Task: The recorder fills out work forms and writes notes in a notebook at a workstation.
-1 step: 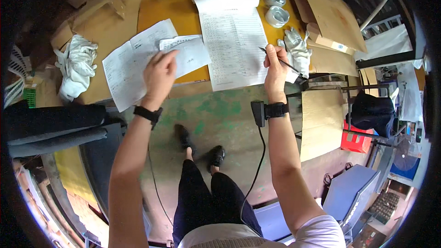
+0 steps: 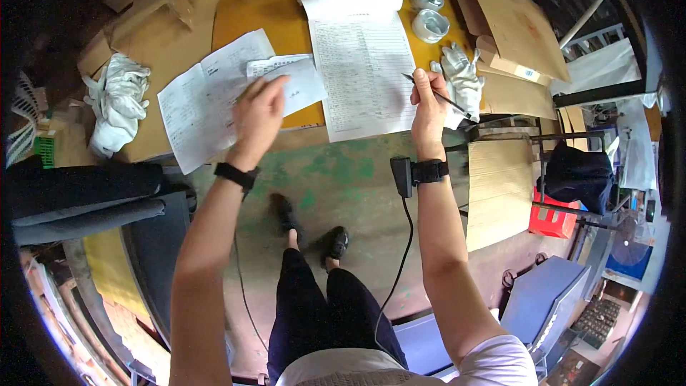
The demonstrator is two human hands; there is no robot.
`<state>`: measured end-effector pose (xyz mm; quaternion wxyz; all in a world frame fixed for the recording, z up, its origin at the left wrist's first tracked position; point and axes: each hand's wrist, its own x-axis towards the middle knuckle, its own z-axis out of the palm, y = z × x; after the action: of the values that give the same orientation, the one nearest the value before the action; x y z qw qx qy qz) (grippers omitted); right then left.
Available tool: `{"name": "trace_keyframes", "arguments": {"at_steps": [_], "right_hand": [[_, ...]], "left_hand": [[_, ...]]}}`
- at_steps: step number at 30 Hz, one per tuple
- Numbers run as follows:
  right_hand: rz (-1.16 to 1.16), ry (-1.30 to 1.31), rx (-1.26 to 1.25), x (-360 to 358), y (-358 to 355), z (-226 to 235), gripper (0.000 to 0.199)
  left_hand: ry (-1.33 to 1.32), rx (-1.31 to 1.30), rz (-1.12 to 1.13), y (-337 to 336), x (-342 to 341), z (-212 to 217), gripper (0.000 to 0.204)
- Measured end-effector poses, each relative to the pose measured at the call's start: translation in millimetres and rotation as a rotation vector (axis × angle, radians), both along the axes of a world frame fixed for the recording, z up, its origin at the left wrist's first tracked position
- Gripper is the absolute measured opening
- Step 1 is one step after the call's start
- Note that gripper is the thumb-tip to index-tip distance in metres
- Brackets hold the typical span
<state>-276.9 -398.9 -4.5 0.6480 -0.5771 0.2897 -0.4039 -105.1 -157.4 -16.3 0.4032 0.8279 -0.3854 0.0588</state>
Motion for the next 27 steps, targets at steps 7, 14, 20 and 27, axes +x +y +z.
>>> {"name": "trace_keyframes", "arguments": {"at_steps": [7, 14, 20, 27], "right_hand": [[0.034, 0.099, -0.038, 2, -15, 0, 0.029], [0.063, 0.098, -0.031, 17, -23, -1, 0.029], [0.068, 0.085, -0.125, 39, -25, -8, 0.025], [0.002, 0.112, -0.131, 63, -21, -27, 0.029]], "left_hand": [[-0.203, 0.051, -0.226, -92, -29, -16, 0.026], [-0.237, 0.018, -0.325, -105, -25, -23, 0.019], [-0.292, 0.056, -0.328, -105, -25, -22, 0.02], [-0.363, 0.084, -0.344, -111, -24, -25, 0.036]]}}
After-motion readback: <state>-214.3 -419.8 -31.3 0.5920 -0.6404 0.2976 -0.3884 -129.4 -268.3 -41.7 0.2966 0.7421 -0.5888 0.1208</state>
